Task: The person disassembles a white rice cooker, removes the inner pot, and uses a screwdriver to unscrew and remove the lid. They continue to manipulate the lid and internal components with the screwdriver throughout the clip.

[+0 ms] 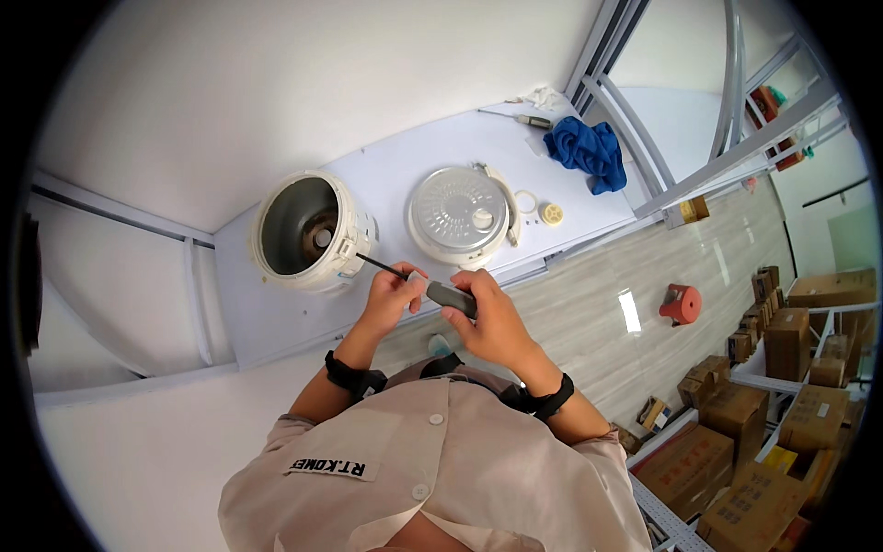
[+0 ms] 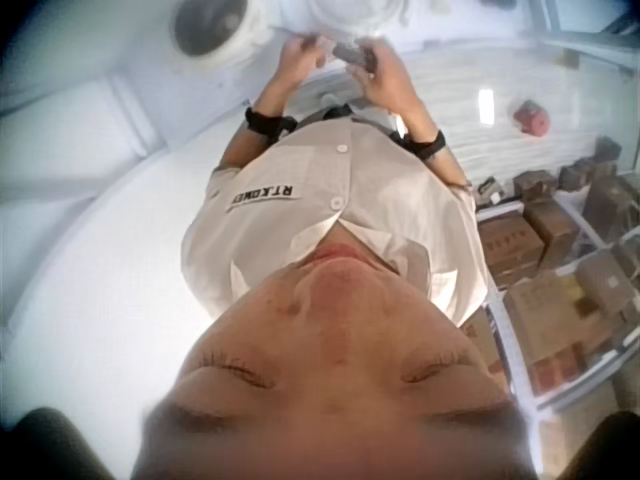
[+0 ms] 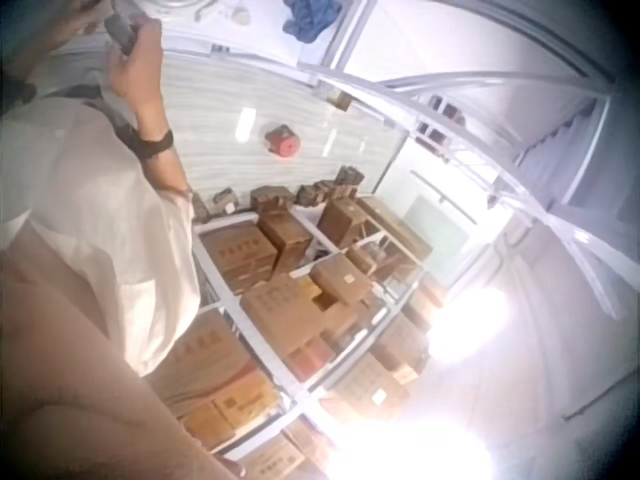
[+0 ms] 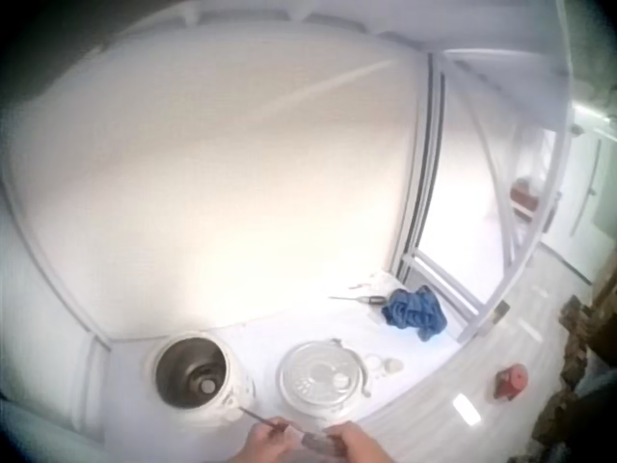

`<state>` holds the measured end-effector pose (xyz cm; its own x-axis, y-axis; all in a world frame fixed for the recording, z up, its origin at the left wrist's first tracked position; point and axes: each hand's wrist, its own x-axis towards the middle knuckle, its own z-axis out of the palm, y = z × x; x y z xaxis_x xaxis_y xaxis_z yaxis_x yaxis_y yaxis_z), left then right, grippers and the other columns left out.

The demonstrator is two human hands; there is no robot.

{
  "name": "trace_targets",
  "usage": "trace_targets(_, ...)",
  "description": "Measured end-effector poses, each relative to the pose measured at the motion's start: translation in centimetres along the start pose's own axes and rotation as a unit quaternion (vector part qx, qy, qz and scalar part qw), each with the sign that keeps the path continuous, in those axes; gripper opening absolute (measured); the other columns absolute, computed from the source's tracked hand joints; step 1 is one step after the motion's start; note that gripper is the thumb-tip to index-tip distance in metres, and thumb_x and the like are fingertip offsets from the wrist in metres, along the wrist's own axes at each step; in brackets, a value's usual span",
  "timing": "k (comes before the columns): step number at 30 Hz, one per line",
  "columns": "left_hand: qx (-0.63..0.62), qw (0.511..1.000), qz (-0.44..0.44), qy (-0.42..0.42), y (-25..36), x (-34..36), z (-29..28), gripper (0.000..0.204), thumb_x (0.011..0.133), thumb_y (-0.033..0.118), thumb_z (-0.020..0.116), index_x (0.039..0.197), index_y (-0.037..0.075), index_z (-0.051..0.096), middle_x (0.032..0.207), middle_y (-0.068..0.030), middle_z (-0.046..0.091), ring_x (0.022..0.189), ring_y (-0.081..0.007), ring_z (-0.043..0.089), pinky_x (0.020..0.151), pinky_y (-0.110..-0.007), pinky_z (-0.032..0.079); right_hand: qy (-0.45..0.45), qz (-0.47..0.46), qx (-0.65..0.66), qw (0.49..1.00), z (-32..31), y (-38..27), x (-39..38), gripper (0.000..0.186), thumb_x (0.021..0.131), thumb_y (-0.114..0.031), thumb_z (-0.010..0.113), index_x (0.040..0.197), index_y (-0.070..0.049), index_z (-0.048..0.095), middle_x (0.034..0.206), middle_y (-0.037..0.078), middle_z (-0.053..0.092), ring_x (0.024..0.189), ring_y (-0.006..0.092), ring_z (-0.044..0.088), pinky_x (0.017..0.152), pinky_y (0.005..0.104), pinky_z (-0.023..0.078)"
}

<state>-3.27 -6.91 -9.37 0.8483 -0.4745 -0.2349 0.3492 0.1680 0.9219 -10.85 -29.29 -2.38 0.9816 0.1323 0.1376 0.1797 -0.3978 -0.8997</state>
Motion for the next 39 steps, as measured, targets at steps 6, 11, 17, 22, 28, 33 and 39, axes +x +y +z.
trace_targets(6,-0.058,0.998,0.035,-0.013,-0.6,0.6,0.6,0.021,0.099,0.016,0.076,0.112,0.003,0.065,0.089,-0.0017,0.066,0.069,-0.0084,0.060,0.063,-0.025,0.050,-0.020,0.067,0.028,0.997,-0.3,-0.2,0.2,0.036,0.101,-0.019,0.075,0.129,-0.002,0.060,0.107,0.017,0.068,0.088,0.0301,0.068,0.077,0.0398,0.055)
trace_targets(11,-0.052,0.996,0.064,-0.028,0.5,0.4,0.8,0.025,0.098,0.014,0.079,0.115,0.003,0.065,0.091,-0.0008,0.066,0.073,-0.0074,0.061,0.065,-0.025,0.051,-0.020,0.031,0.015,0.999,-0.4,-0.2,0.2,0.037,0.099,-0.018,0.078,0.128,-0.003,0.063,0.107,0.016,0.068,0.088,0.0296,0.068,0.076,0.0392,0.055)
trace_targets(17,-0.017,0.999,0.037,-0.004,0.2,0.1,0.2,0.024,0.095,0.015,0.082,0.111,0.002,0.068,0.087,-0.0006,0.069,0.069,-0.0058,0.060,0.062,-0.023,0.049,0.005,-0.031,-0.007,0.999,0.1,-0.5,0.5,0.038,0.096,-0.017,0.081,0.127,-0.002,0.064,0.108,0.015,0.069,0.087,0.0290,0.068,0.076,0.0385,0.055)
trace_targets(22,-0.012,0.999,0.029,0.021,0.1,0.2,0.6,0.024,0.094,0.017,0.084,0.108,0.002,0.070,0.084,-0.0002,0.069,0.067,-0.0054,0.059,0.060,-0.023,0.047,-0.046,0.106,0.040,0.993,-0.2,-1.1,0.7,0.035,0.098,-0.018,0.079,0.126,-0.002,0.065,0.104,0.016,0.073,0.087,0.0288,0.071,0.077,0.0375,0.056)
trace_targets(28,0.002,1.000,0.015,0.015,0.2,0.1,0.4,0.028,0.095,0.019,0.084,0.113,0.003,0.070,0.085,0.0010,0.069,0.069,-0.0050,0.059,0.062,-0.023,0.048,-0.034,0.067,0.019,0.997,-0.2,-0.7,0.7,0.036,0.096,-0.018,0.080,0.127,-0.004,0.066,0.105,0.017,0.073,0.088,0.0293,0.072,0.080,0.0373,0.056)
trace_targets(33,-0.013,1.000,0.016,0.004,1.6,-0.4,0.6,0.032,0.096,0.021,0.083,0.120,0.003,0.071,0.085,0.0029,0.069,0.073,-0.0045,0.060,0.066,-0.024,0.050,-0.004,-0.004,-0.044,0.999,-0.6,-0.7,0.8,0.043,0.092,-0.015,0.082,0.130,-0.005,0.065,0.113,0.019,0.072,0.093,0.0352,0.073,0.080,0.0404,0.058)
trace_targets(39,0.088,0.996,0.021,-0.025,0.9,-0.7,0.2,0.034,0.094,0.020,0.084,0.122,0.003,0.071,0.092,0.0028,0.069,0.080,-0.0034,0.062,0.070,-0.024,0.051,-0.069,0.006,-0.142,0.987,-1.6,-1.0,0.8,0.047,0.085,-0.008,0.080,0.129,-0.005,0.063,0.104,0.017,0.068,0.088,0.0386,0.070,0.076,0.0427,0.057)
